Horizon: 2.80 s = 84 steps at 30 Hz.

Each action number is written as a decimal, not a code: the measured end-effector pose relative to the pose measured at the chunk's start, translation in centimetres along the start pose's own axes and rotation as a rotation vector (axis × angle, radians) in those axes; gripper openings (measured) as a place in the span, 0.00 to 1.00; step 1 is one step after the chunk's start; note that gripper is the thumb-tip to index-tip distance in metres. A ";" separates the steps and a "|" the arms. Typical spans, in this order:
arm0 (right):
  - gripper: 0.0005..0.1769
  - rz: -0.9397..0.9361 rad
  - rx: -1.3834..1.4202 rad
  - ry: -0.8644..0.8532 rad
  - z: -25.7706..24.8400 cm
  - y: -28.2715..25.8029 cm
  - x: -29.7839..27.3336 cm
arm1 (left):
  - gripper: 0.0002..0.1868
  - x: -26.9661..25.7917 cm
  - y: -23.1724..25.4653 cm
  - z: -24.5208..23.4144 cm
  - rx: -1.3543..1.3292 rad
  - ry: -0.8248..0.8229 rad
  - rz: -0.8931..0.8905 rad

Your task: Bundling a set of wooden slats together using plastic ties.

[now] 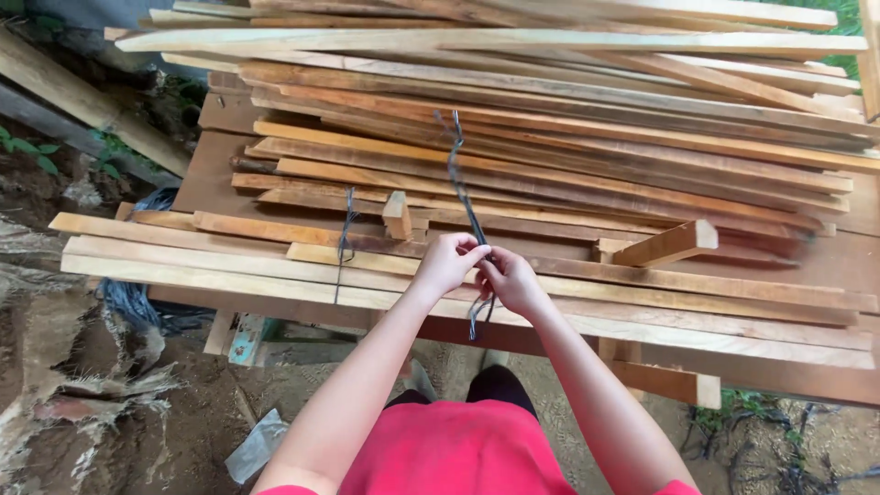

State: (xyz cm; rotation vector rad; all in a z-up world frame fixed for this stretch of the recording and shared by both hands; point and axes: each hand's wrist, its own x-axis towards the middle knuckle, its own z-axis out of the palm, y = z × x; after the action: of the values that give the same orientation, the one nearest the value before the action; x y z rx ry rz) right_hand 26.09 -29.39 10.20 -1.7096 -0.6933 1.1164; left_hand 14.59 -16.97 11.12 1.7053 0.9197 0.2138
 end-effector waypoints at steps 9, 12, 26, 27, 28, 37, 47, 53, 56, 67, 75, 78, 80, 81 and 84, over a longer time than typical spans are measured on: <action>0.11 -0.329 -0.880 0.604 -7.2 9.5 1.6 | 0.37 3.3 -4.4 10.2 0.620 0.200 0.170; 0.10 -0.456 -0.897 0.654 -7.1 12.2 1.7 | 0.38 3.5 -8.4 13.9 0.855 0.175 0.197; 0.09 -0.441 -1.042 0.583 -7.3 13.5 1.9 | 0.33 3.9 -9.5 15.1 0.953 0.332 0.304; 0.09 -0.438 -1.053 0.586 -7.0 13.4 1.8 | 0.33 3.9 -10.0 15.2 0.954 0.324 0.278; 0.09 -0.436 -1.050 0.584 -7.0 13.4 2.1 | 0.33 4.0 -10.0 15.0 0.957 0.322 0.275; 0.05 -0.461 -0.917 0.588 -7.9 13.2 1.4 | 0.31 3.8 -8.9 14.8 0.940 0.317 0.295; 0.17 -0.054 -0.450 0.012 -6.2 9.6 -9.1 | 0.17 9.4 -11.0 7.1 0.678 0.022 -0.052; 0.13 0.242 -0.576 -0.346 -4.4 21.0 -7.7 | 0.23 10.1 -10.9 6.2 0.919 -0.086 -0.061; 0.29 0.523 -0.470 -0.321 -4.8 21.4 -4.6 | 0.25 10.1 -10.7 6.3 0.942 -0.105 -0.114; 0.35 0.725 0.211 0.227 -2.5 26.1 -5.5 | 0.36 14.7 -3.6 11.4 0.851 -0.567 -0.529; 0.31 0.734 0.515 0.337 0.9 42.3 -4.5 | 0.43 17.4 2.1 15.5 0.771 -1.044 -0.530; 0.32 0.743 0.488 0.294 0.1 36.7 -4.4 | 0.33 19.7 -5.2 20.4 0.956 -1.046 -0.328; 0.29 0.761 0.466 0.304 -0.4 37.0 -4.9 | 0.32 19.7 -6.0 22.6 0.870 -0.973 -0.331; 0.26 0.773 0.445 0.311 -0.3 37.0 -5.3 | 0.32 19.5 -6.4 23.6 0.787 -0.894 -0.333; 0.18 0.804 0.384 0.329 -0.2 37.5 -7.1 | 0.30 21.8 -8.7 26.1 0.434 -0.753 -0.391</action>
State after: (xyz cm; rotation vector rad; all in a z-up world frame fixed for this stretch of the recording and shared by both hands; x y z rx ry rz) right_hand 21.94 -50.00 -21.60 -1.7950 0.4459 1.3313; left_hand 40.18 -21.25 -12.50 1.7364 0.7203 -0.8901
